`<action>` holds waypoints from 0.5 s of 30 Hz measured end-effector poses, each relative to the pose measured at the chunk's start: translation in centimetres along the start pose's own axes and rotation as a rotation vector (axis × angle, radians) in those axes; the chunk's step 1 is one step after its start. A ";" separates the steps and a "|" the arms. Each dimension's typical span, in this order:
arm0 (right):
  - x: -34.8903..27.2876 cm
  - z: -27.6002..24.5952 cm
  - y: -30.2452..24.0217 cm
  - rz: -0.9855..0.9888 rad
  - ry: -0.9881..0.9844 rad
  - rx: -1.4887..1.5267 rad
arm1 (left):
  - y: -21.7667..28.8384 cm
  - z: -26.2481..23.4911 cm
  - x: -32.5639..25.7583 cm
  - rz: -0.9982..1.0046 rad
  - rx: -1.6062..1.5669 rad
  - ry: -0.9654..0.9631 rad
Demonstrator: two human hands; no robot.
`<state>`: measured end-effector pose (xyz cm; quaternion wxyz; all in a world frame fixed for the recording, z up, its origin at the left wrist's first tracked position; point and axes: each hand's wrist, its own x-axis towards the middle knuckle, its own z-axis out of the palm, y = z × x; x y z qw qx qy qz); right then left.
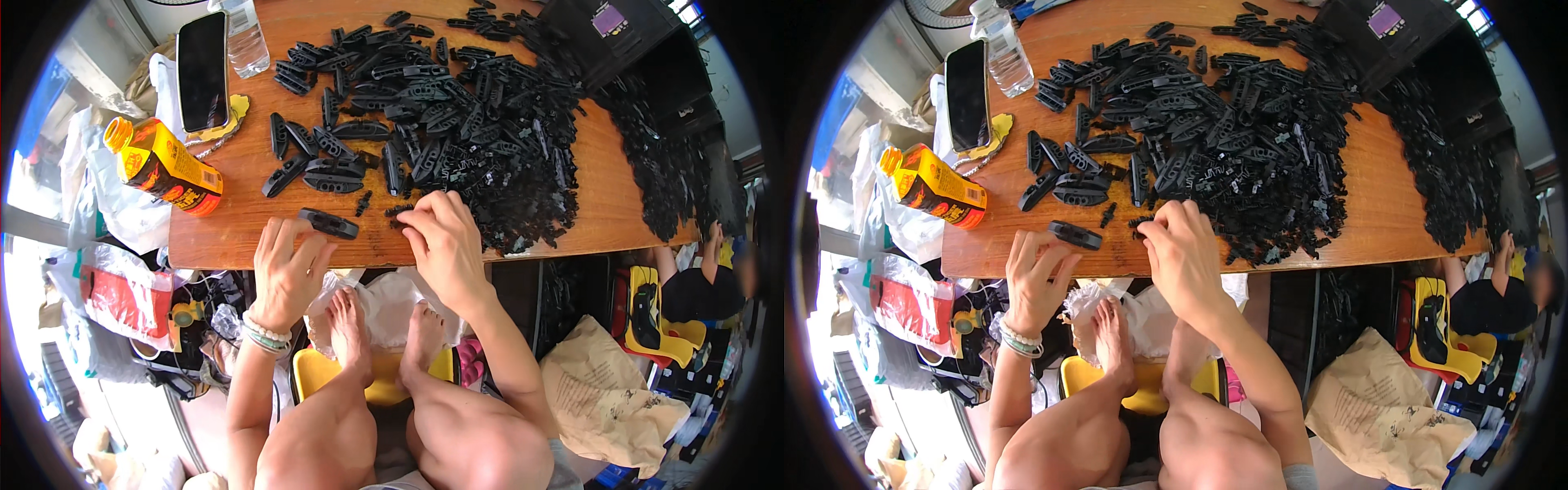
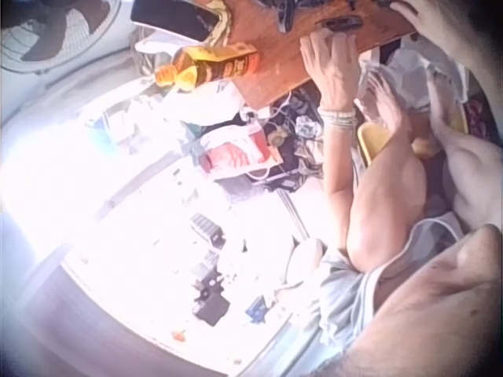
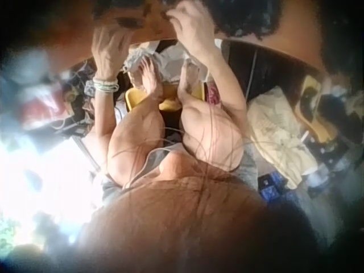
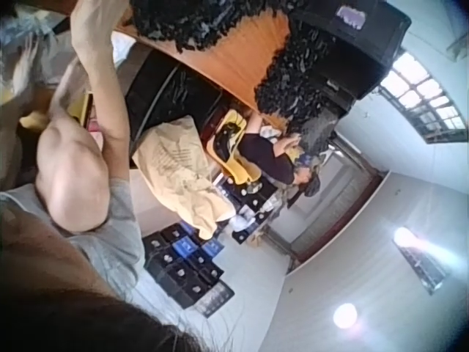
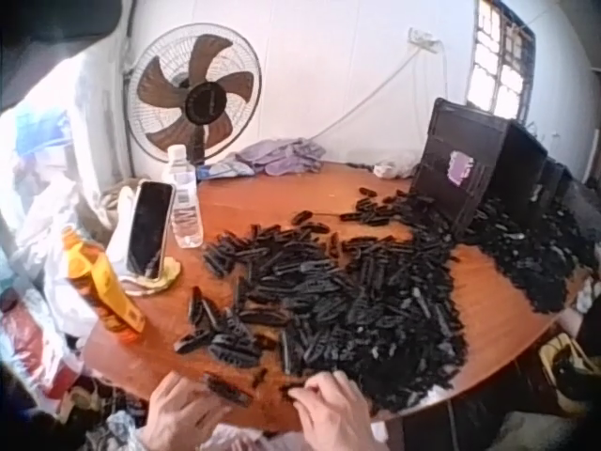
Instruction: The person repeatedly picks up components from a pile of plastic parts on a table, sorts through them, and assembles them by fitting small plastic clips into larger plastic housings by hand.
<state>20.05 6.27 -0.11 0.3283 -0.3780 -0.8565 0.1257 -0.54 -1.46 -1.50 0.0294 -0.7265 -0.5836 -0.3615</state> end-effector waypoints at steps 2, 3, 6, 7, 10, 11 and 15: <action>0.1 0.2 0.1 -0.017 -0.030 -0.043 | -0.2 -0.3 -0.2 -0.044 -0.056 0.001; 0.1 0.2 0.2 -0.003 -0.041 -0.058 | 0.0 -0.5 0.5 -0.101 -0.078 0.040; -0.1 0.2 0.3 0.002 -0.047 -0.074 | -0.5 -0.9 1.7 -0.182 -0.118 0.044; -0.1 0.1 0.2 0.012 -0.036 -0.083 | -0.9 -0.9 1.8 -0.189 -0.166 -0.018; -0.3 -0.1 0.6 0.024 -0.027 -0.093 | -1.5 -1.0 1.7 -0.169 -0.201 -0.090; -0.3 -0.1 0.8 0.025 -0.028 -0.092 | -1.5 -0.9 1.7 -0.143 -0.184 -0.100; -0.1 0.1 0.9 0.154 0.295 0.381 | -1.1 -0.4 0.7 -0.353 -0.538 -0.031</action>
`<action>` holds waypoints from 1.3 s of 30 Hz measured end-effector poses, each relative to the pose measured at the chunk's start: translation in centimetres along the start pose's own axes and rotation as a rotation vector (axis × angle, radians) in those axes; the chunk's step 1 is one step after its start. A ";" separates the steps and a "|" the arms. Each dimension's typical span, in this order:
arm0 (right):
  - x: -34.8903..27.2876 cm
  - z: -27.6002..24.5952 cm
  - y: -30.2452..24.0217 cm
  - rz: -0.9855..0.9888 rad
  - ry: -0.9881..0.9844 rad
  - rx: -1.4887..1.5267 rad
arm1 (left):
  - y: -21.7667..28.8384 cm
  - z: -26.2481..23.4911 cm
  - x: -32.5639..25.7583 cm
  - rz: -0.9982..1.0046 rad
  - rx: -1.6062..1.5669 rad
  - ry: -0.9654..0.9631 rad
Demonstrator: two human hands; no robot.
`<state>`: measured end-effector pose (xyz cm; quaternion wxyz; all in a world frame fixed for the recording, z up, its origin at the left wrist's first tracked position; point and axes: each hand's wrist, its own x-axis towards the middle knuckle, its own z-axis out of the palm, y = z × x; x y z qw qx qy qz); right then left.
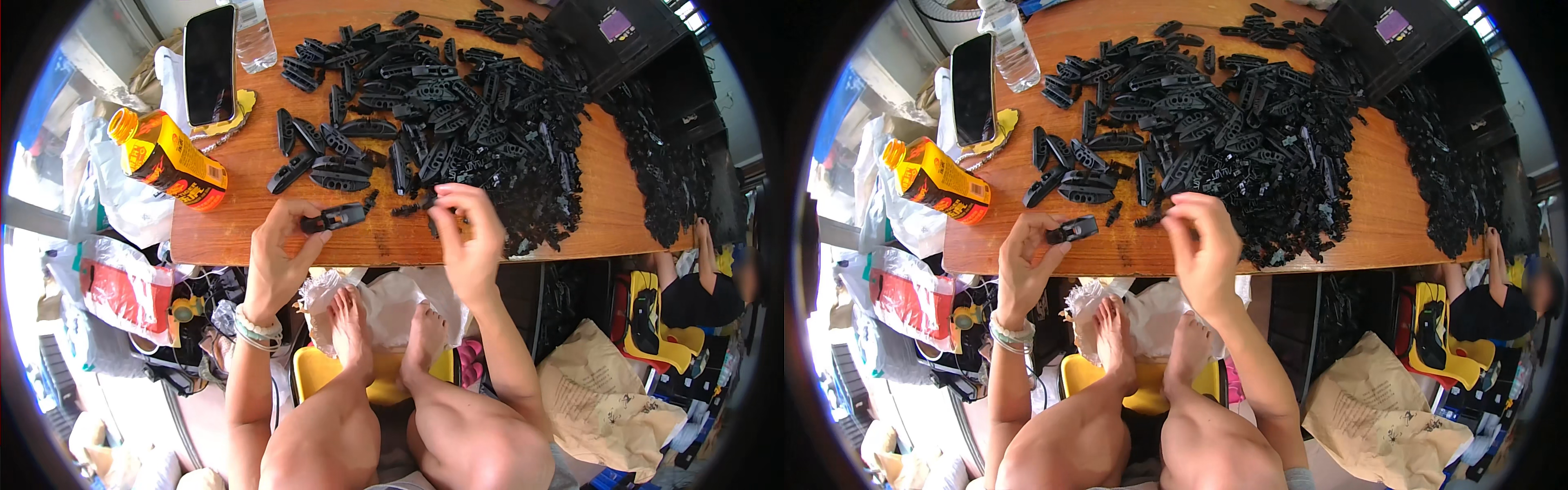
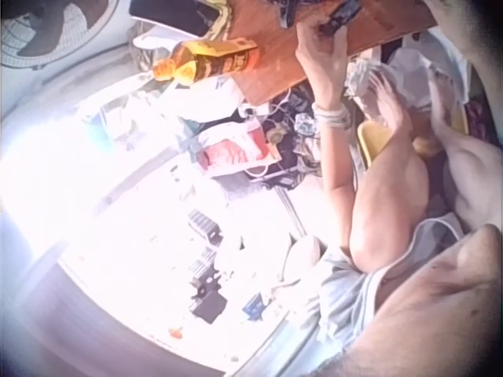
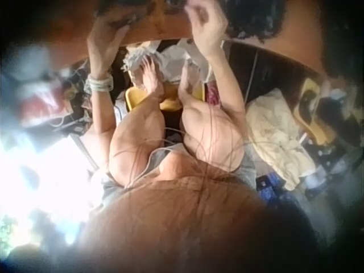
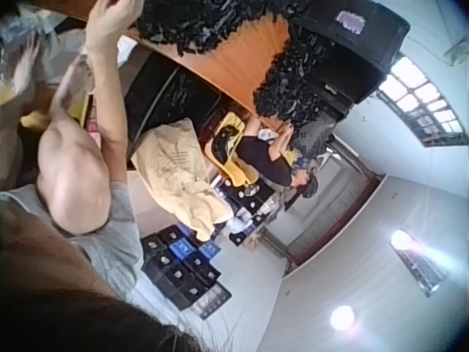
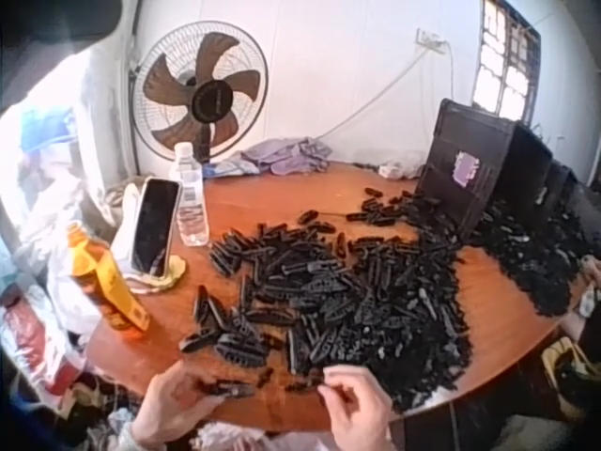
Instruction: The person repeatedly picks up components from a pile of plastic parts on a table, sorts through them, and assembles them by fitting small plastic clips into larger plastic housings by hand.
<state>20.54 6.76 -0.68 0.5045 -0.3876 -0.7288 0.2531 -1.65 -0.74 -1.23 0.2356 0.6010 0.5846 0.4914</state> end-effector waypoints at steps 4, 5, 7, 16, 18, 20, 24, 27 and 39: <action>0.0 -1.2 -0.9 0.441 -0.013 0.430 | 2.0 1.2 -0.6 -0.343 -0.511 -0.100; -0.6 -1.0 -1.5 0.466 -0.055 0.561 | 2.4 1.6 -0.7 -0.350 -0.538 -0.150; -1.5 -1.3 -2.9 0.476 -0.177 0.638 | 3.3 2.3 -0.8 -0.379 -0.560 -0.169; -2.4 -0.5 -3.2 0.205 -0.206 0.331 | 4.4 2.8 -0.9 -0.495 -0.730 -0.247; -2.3 -0.6 -3.3 0.174 -0.200 0.290 | 4.7 2.7 -0.8 -0.531 -0.741 -0.250; -2.3 -0.6 -3.6 0.154 -0.176 0.214 | 4.9 2.7 -0.8 -0.565 -0.754 -0.255; -2.4 -0.7 -3.6 0.138 -0.175 0.148 | 5.1 2.6 -0.9 -0.596 -0.756 -0.254; -2.4 -0.8 -3.7 -0.059 -0.175 -0.060 | 5.1 2.7 -1.0 -0.586 -0.758 -0.221; -3.8 -1.7 -3.8 0.535 -0.349 0.311 | 5.6 2.9 -1.4 -0.517 -0.589 -0.303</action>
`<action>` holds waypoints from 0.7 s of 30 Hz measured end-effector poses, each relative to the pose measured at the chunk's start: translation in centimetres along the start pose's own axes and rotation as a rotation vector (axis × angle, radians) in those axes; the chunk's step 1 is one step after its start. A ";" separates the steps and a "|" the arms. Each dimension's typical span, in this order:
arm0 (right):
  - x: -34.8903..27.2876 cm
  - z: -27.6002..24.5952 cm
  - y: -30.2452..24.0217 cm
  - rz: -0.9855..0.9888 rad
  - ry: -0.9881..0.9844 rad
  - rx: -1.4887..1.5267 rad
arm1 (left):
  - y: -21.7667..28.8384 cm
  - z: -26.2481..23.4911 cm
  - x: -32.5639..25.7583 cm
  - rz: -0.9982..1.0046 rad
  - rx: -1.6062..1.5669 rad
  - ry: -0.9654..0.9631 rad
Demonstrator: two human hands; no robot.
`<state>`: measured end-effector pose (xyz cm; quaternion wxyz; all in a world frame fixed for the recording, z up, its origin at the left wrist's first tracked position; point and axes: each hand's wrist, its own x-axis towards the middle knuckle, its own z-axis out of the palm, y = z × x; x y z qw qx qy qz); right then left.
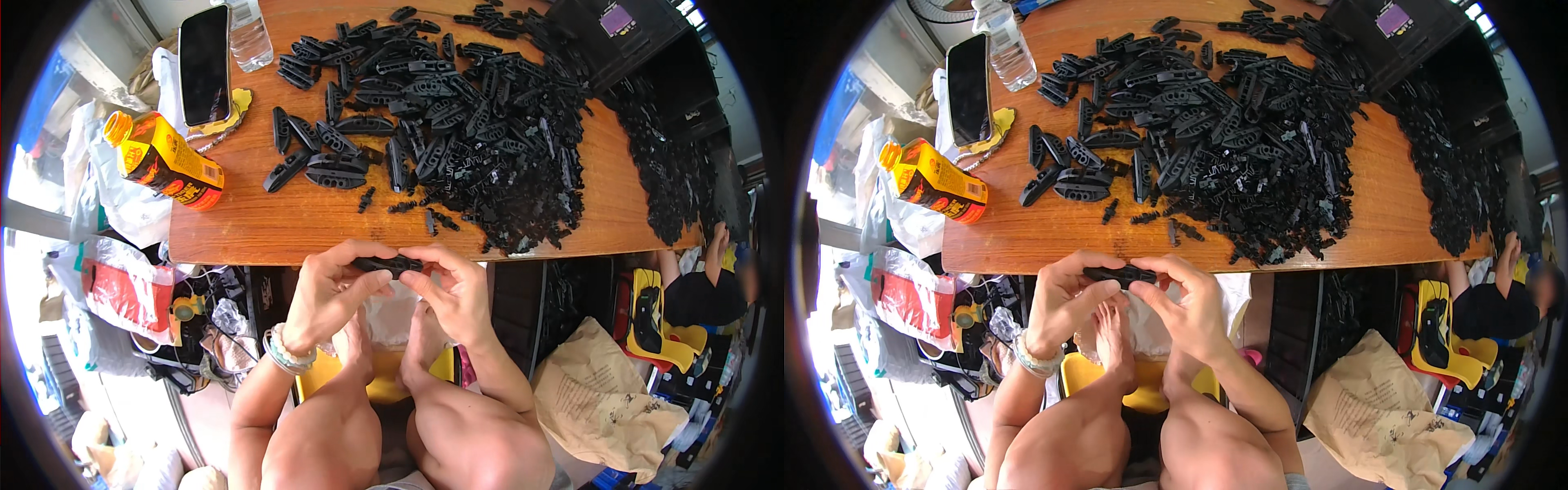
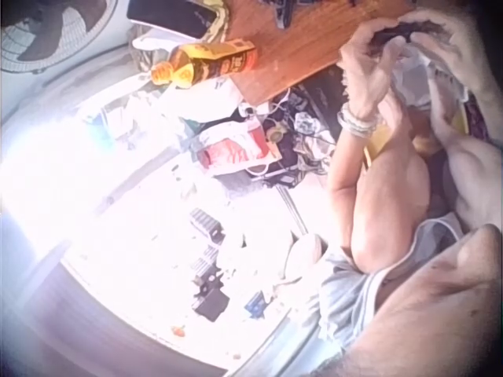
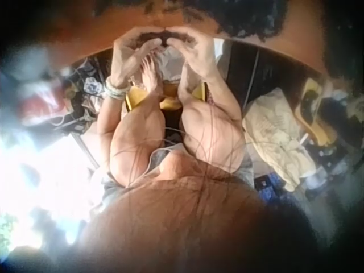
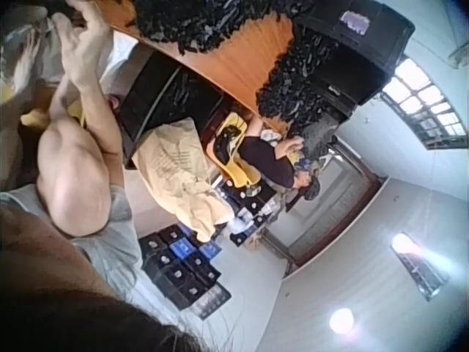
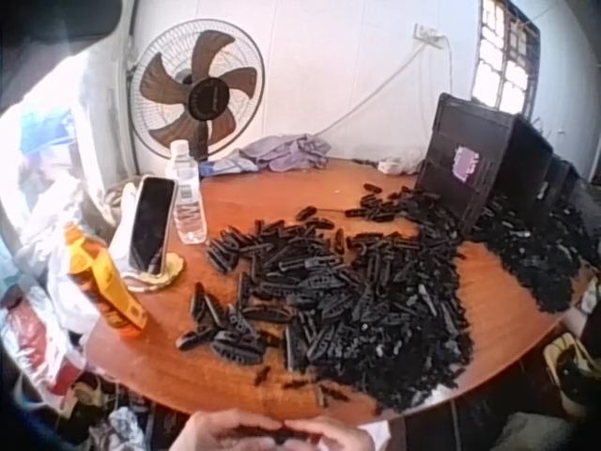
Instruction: The person repeatedly picks up components from a pile of plastic parts on a table, sorts through them, and assembles them by fitting small plastic clips into larger plastic housings by hand.
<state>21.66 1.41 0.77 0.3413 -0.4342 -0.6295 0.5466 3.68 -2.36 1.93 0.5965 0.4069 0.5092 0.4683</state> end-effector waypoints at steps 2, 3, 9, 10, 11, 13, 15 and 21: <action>0.0 -1.7 1.5 0.042 -0.147 0.022 | 0.1 -0.6 0.7 0.072 0.092 -0.031; 0.0 -2.4 2.1 0.089 -0.287 0.042 | 0.0 -1.6 1.6 0.335 0.453 0.089; -0.4 -0.5 0.2 -0.136 -0.169 -0.456 | 0.3 -5.0 6.2 0.670 1.174 0.401; 0.2 -0.2 0.1 -0.255 -0.005 -0.504 | 0.2 -5.0 6.5 0.648 1.255 0.379; 1.5 0.2 0.8 -0.399 0.149 -0.548 | 0.1 -5.1 6.6 0.652 1.252 0.375; 4.8 0.6 0.9 -0.597 0.227 -0.711 | 0.2 -5.2 6.3 0.691 1.230 0.361; 6.5 0.8 1.6 -0.633 0.236 -0.739 | -0.2 -5.2 5.9 0.667 1.045 0.359; 6.8 0.7 2.1 -0.629 0.325 -0.356 | -0.3 -5.1 4.8 0.337 0.401 0.296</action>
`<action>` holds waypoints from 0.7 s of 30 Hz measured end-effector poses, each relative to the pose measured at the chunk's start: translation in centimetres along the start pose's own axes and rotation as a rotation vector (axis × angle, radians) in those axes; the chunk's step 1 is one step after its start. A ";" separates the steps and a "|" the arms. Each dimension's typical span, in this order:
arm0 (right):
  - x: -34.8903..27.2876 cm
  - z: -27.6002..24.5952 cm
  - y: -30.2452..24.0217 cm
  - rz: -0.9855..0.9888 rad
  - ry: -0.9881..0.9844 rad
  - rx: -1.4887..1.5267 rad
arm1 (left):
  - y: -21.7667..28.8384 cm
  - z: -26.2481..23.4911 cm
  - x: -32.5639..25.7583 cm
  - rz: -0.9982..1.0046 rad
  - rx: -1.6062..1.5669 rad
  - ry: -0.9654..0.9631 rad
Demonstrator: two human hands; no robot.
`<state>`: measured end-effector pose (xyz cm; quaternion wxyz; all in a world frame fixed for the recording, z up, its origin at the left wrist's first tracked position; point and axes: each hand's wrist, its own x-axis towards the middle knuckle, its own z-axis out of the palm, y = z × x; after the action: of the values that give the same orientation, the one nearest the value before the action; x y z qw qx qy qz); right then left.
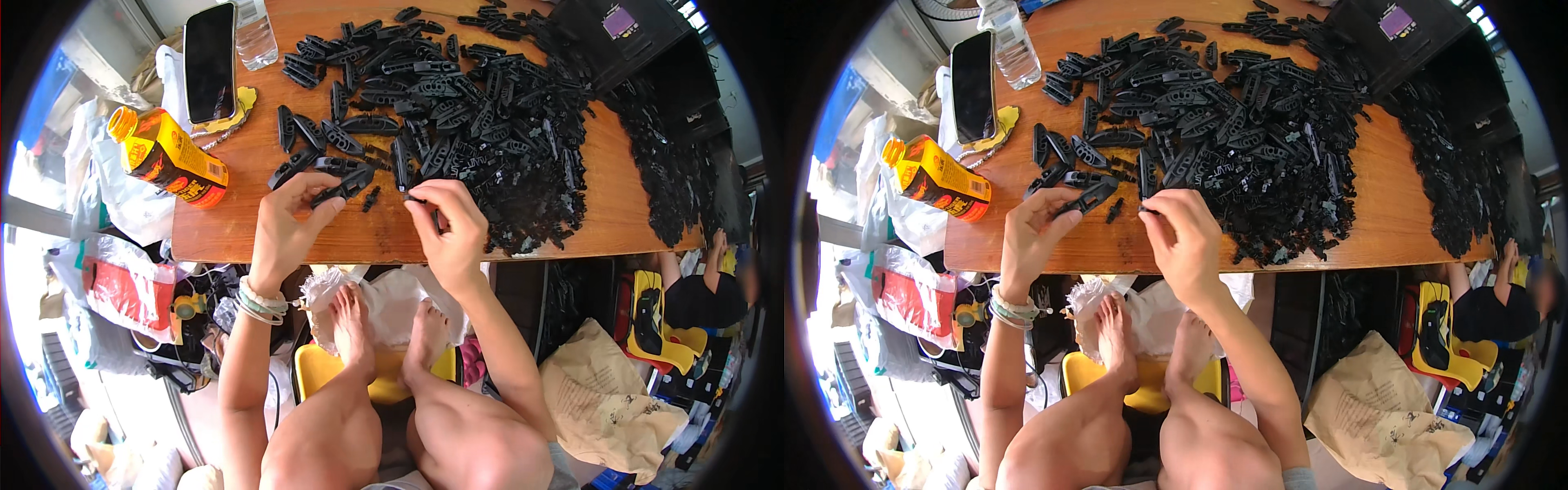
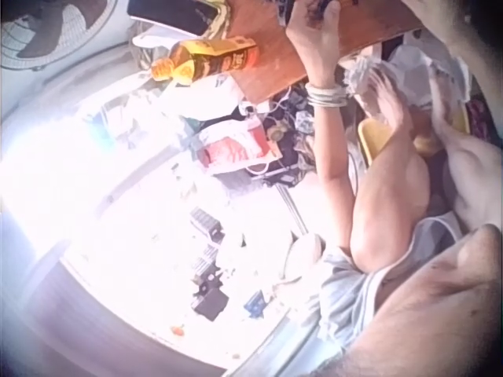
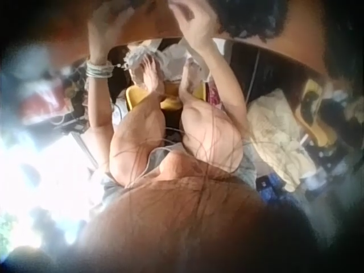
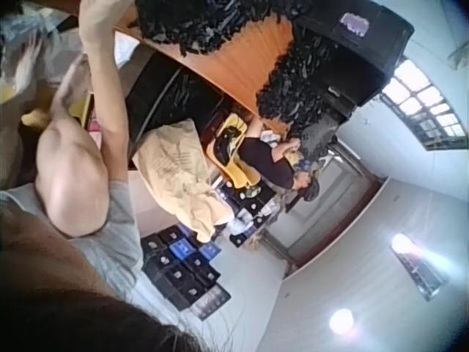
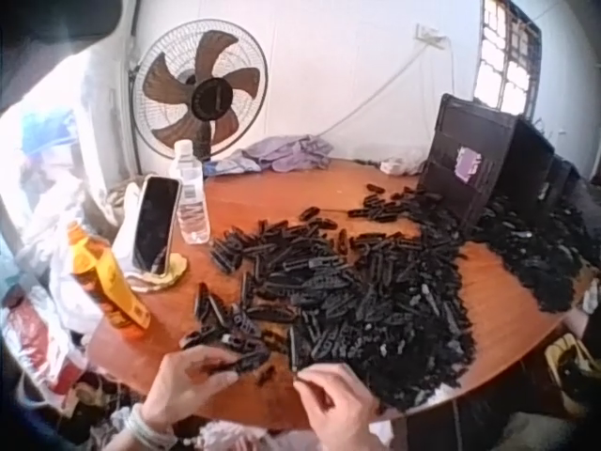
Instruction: The person repeatedly picks up components from a pile of plastic parts on a table, sorts through them, and assembles them by fitting small plastic clips into larger plastic housings by hand.
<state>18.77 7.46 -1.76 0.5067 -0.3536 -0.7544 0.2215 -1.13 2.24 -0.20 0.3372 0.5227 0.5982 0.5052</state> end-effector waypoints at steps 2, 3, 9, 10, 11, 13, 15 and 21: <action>-0.5 -0.6 -0.7 0.263 -0.024 0.230 | 0.4 -0.2 -0.1 -0.179 -0.172 -0.037; -0.6 -0.8 -0.8 0.327 -0.006 0.385 | 0.6 -0.3 -0.3 -0.228 -0.281 -0.059; -1.1 -2.2 -2.2 0.540 -0.006 0.680 | 0.9 0.7 -1.7 -0.270 -0.469 -0.097; -1.2 -2.2 -2.2 0.539 -0.005 0.679 | 1.2 0.8 -2.0 -0.296 -0.482 -0.113; -1.4 -2.2 -2.1 0.474 0.017 0.672 | 1.4 1.0 -2.2 -0.322 -0.494 -0.130; -1.8 -2.5 -2.1 0.408 0.038 0.667 | 2.0 1.3 -2.7 -0.332 -0.482 -0.127; -2.1 -3.0 -2.4 0.491 0.037 0.729 | 2.4 1.5 -3.0 -0.308 -0.516 -0.184; -1.5 -2.1 -3.9 0.272 -0.037 0.523 | 3.1 1.9 -3.5 -0.320 -0.522 -0.271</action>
<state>19.85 3.71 0.87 0.5323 -0.3048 -0.6265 0.4809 2.30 -0.81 1.87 0.6112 0.3805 0.4731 0.5079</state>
